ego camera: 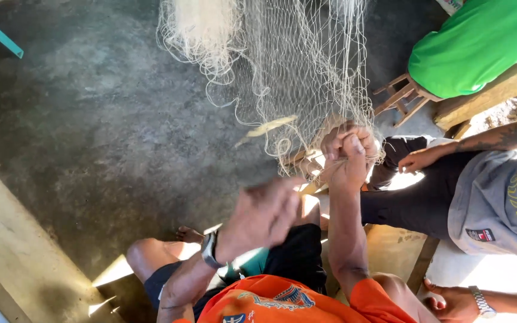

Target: Repairing or weaving a fishing net using a wooden shuttle to tie knots and create mesh.

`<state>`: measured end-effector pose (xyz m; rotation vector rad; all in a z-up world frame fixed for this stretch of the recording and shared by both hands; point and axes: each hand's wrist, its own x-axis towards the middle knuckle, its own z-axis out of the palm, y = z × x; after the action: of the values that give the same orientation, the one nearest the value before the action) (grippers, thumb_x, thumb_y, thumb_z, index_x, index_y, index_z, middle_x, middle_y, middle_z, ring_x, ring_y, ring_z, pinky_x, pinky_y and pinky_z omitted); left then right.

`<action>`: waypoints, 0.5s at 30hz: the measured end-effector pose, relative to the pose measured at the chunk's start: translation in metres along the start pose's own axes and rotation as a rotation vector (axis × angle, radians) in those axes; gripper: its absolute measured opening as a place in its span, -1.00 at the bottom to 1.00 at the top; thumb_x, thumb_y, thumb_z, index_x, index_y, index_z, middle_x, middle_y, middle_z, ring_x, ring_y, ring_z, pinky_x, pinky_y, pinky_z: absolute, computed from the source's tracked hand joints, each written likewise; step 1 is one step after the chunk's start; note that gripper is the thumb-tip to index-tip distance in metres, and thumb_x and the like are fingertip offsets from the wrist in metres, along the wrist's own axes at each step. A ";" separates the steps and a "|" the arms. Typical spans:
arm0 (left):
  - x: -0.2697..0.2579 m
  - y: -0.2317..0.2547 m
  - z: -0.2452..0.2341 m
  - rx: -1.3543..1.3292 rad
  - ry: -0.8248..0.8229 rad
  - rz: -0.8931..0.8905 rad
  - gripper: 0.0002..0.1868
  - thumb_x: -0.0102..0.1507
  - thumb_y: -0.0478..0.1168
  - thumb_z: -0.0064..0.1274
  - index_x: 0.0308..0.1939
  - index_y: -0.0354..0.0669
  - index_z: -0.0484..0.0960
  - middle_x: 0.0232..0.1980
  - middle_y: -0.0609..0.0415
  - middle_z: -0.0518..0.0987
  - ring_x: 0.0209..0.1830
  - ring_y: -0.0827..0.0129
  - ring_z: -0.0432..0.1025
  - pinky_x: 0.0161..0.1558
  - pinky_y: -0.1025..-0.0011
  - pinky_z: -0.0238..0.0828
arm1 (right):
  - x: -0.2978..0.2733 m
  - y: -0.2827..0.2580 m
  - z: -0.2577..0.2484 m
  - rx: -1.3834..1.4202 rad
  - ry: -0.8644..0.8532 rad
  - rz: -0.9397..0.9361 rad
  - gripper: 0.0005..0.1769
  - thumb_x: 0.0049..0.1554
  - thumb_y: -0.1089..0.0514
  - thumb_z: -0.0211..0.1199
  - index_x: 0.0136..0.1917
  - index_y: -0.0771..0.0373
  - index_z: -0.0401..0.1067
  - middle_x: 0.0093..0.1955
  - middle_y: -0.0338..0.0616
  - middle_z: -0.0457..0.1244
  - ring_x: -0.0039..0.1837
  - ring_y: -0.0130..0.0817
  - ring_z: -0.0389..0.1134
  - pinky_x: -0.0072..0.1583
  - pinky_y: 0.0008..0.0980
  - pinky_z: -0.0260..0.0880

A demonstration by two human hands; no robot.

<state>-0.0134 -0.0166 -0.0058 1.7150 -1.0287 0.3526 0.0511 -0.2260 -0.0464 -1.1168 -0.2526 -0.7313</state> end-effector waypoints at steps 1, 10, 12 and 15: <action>0.007 -0.010 -0.002 -0.005 0.136 -0.064 -0.78 0.34 -0.20 -0.21 -0.07 -0.16 0.54 -0.64 0.09 0.41 -0.72 0.25 0.39 -0.63 0.42 0.24 | 0.003 0.003 0.001 0.186 -0.117 -0.108 -0.86 0.23 0.18 0.00 -0.13 0.25 0.32 -0.44 -0.23 0.13 -0.51 -0.58 0.06 -0.41 -0.57 0.17; 0.065 -0.022 0.007 0.168 0.257 0.116 -0.79 0.27 -0.35 -0.18 -0.13 -0.02 0.55 -0.35 0.14 0.32 -0.44 0.35 0.29 -0.35 0.41 0.32 | -0.004 -0.015 0.024 0.217 -0.097 -0.081 -0.85 0.25 0.20 -0.03 -0.12 0.30 0.27 -0.44 -0.20 0.15 -0.54 -0.58 0.13 -0.45 -0.59 0.18; 0.066 -0.020 0.008 0.110 0.270 0.116 -0.79 0.26 -0.35 -0.16 -0.14 -0.02 0.55 -0.34 0.16 0.26 -0.42 0.33 0.29 -0.35 0.39 0.31 | -0.006 -0.019 0.030 0.233 -0.086 -0.066 -0.86 0.25 0.20 -0.02 -0.12 0.30 0.26 -0.45 -0.19 0.16 -0.55 -0.58 0.14 -0.45 -0.61 0.19; 0.064 -0.022 0.013 0.035 0.304 0.115 -0.83 0.27 -0.34 -0.14 -0.16 -0.04 0.55 -0.33 0.16 0.21 -0.39 0.27 0.29 -0.31 0.36 0.31 | -0.009 -0.018 0.033 0.244 -0.066 -0.046 -0.87 0.24 0.20 0.00 -0.13 0.30 0.24 -0.47 -0.18 0.17 -0.57 -0.59 0.13 -0.46 -0.63 0.19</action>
<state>0.0379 -0.0566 0.0179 1.5769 -0.9014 0.6869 0.0379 -0.1977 -0.0240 -0.9057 -0.4135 -0.6850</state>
